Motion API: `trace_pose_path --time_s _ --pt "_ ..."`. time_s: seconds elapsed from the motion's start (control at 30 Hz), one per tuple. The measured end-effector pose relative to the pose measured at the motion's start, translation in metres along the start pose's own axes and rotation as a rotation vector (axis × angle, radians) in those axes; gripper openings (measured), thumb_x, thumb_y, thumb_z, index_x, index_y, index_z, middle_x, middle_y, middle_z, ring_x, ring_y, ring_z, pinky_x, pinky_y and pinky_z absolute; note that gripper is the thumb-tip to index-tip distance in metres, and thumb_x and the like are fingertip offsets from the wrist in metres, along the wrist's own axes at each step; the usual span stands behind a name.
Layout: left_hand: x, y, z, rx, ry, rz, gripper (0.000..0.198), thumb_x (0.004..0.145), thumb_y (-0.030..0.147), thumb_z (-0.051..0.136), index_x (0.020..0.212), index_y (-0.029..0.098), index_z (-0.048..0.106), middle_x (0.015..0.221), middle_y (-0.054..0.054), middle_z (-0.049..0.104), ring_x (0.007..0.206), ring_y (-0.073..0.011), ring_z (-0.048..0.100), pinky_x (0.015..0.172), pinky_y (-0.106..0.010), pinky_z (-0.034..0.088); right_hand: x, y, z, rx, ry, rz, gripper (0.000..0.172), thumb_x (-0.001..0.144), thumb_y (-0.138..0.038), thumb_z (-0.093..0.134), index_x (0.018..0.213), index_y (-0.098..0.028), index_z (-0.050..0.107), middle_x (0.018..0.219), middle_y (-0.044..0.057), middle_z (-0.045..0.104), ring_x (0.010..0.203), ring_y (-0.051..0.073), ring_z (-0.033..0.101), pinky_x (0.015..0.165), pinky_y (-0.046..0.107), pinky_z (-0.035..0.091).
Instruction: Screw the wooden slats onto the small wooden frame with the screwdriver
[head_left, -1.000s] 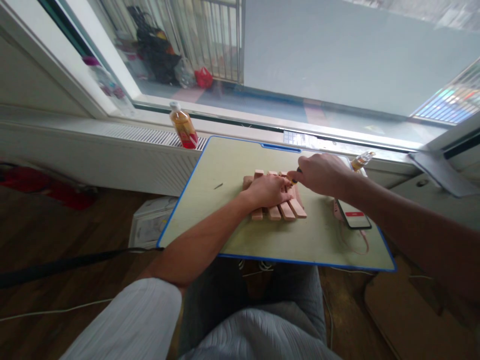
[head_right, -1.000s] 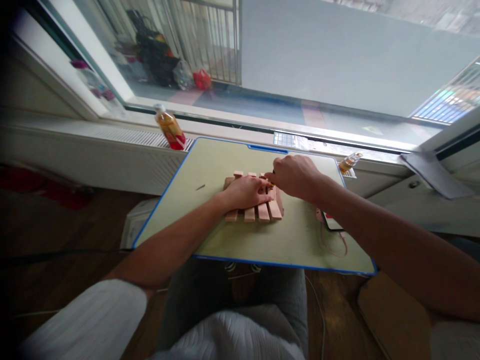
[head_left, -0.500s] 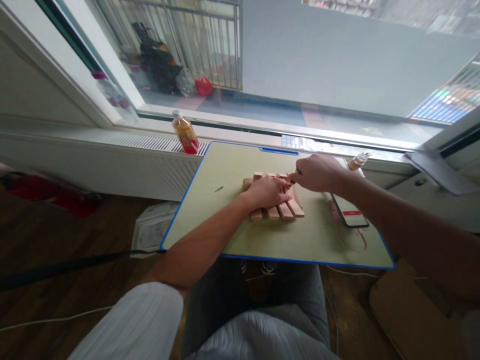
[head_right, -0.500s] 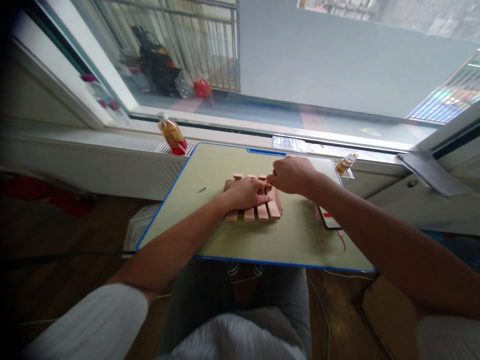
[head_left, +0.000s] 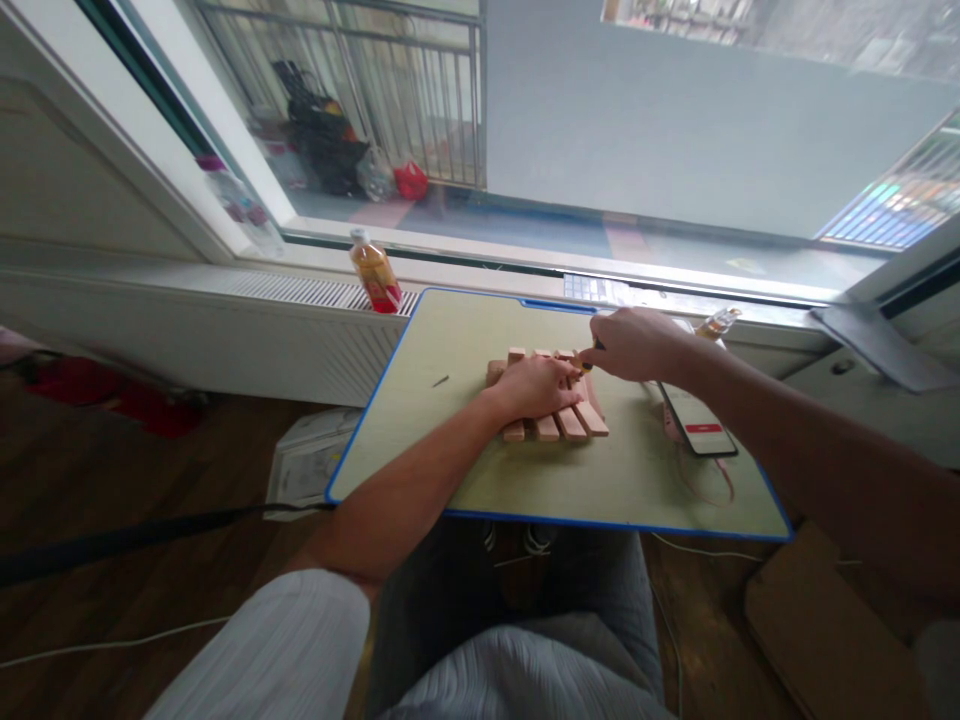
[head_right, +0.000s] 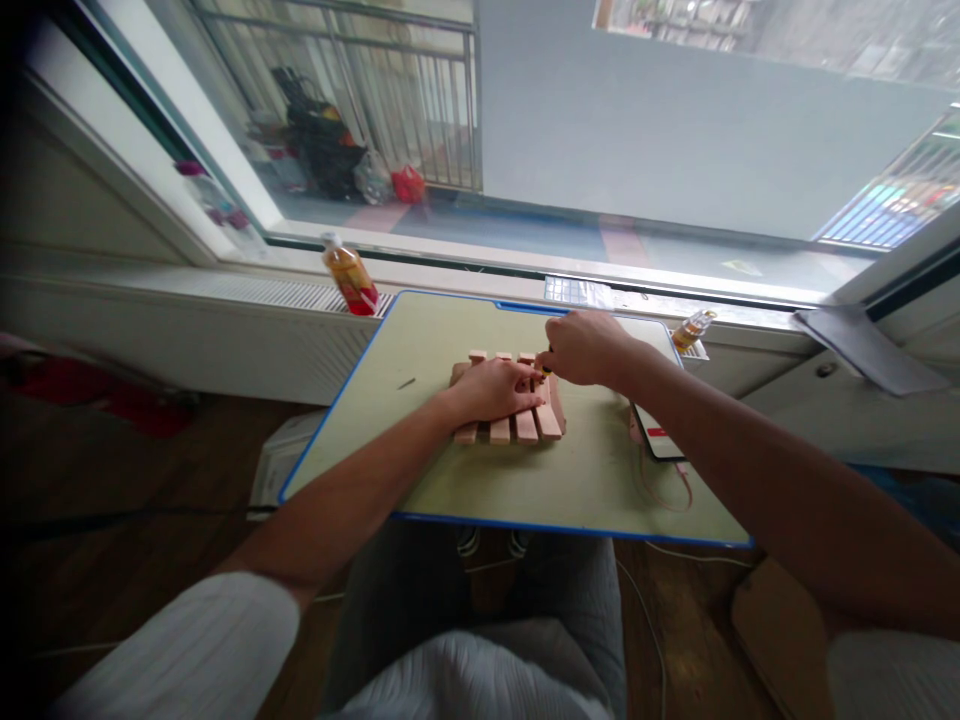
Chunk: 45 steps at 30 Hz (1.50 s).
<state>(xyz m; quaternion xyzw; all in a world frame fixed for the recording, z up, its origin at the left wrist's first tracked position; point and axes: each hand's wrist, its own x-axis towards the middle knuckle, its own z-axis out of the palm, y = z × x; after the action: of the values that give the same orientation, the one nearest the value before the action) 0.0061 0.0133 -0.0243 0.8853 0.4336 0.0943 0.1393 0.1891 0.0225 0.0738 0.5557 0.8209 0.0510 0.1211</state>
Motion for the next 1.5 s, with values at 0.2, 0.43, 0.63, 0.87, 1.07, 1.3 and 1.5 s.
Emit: trace_pose_path --time_s 0.2,0.43,0.63,0.87,1.07,1.3,1.5 --pt "0.0 0.001 -0.001 0.009 -0.003 0.011 0.047 0.098 0.056 0.061 0.134 0.03 0.077 0.124 -0.008 0.08 0.119 -0.0312 0.073 0.101 -0.04 0.055 0.001 -0.01 0.005 0.044 0.05 0.099 0.046 0.101 -0.051 0.057 0.096 -0.013 0.082 0.092 0.024 0.079 0.084 0.034 0.074 0.071 0.04 0.048" --pt "-0.001 0.001 0.0 -0.003 -0.014 0.007 0.05 0.098 0.054 0.061 0.14 0.03 0.074 0.133 -0.009 0.078 0.125 -0.0321 0.07 0.105 -0.042 0.054 -0.006 -0.004 0.033 0.364 0.214 0.184 0.038 0.091 -0.059 0.069 0.091 -0.022 0.07 0.082 0.011 0.076 0.07 0.024 0.065 0.06 0.032 0.037" --pt "-0.005 0.002 -0.007 -0.093 -0.025 0.004 0.048 0.096 0.049 0.065 0.138 0.029 0.075 0.124 -0.009 0.08 0.114 -0.0292 0.073 0.1 -0.039 0.054 -0.026 -0.004 0.056 0.671 0.455 0.29 0.026 0.091 -0.05 0.07 0.086 -0.027 0.058 0.063 -0.001 0.064 0.061 0.02 0.059 0.062 0.032 0.037" --pt "-0.069 -0.018 -0.033 -0.349 0.131 -0.001 0.038 0.097 0.049 0.066 0.121 0.025 0.081 0.097 -0.004 0.081 0.084 -0.0193 0.071 0.077 -0.03 0.051 -0.046 -0.016 0.089 1.276 0.807 0.365 0.035 0.088 -0.053 0.077 0.082 -0.026 0.056 0.056 -0.004 0.064 0.048 0.016 0.059 0.054 0.028 0.049" --pt "-0.114 -0.094 -0.033 -0.196 0.496 -0.5 0.023 0.09 0.037 0.067 0.102 0.021 0.079 0.091 -0.005 0.08 0.082 -0.0202 0.071 0.075 -0.03 0.049 -0.046 -0.027 0.135 1.82 0.786 0.54 0.037 0.077 -0.049 0.086 0.086 -0.024 0.059 0.056 -0.006 0.065 0.046 0.012 0.057 0.047 0.024 0.052" --pt "-0.1 -0.129 -0.03 0.075 0.144 -0.721 0.028 0.086 0.042 0.069 0.106 0.026 0.079 0.113 -0.008 0.083 0.094 -0.0252 0.072 0.078 -0.031 0.051 -0.045 -0.031 0.14 2.106 0.752 0.549 0.041 0.072 -0.044 0.089 0.085 -0.024 0.056 0.066 -0.006 0.067 0.049 0.01 0.057 0.046 0.021 0.05" --pt "-0.069 -0.118 -0.03 0.224 -0.08 -0.736 0.035 0.078 0.043 0.075 0.106 0.023 0.081 0.119 -0.017 0.081 0.108 -0.0337 0.075 0.09 -0.037 0.056 -0.052 -0.038 0.15 2.19 0.71 0.569 0.039 0.074 -0.044 0.088 0.086 -0.025 0.057 0.068 -0.006 0.066 0.05 0.01 0.057 0.047 0.022 0.052"
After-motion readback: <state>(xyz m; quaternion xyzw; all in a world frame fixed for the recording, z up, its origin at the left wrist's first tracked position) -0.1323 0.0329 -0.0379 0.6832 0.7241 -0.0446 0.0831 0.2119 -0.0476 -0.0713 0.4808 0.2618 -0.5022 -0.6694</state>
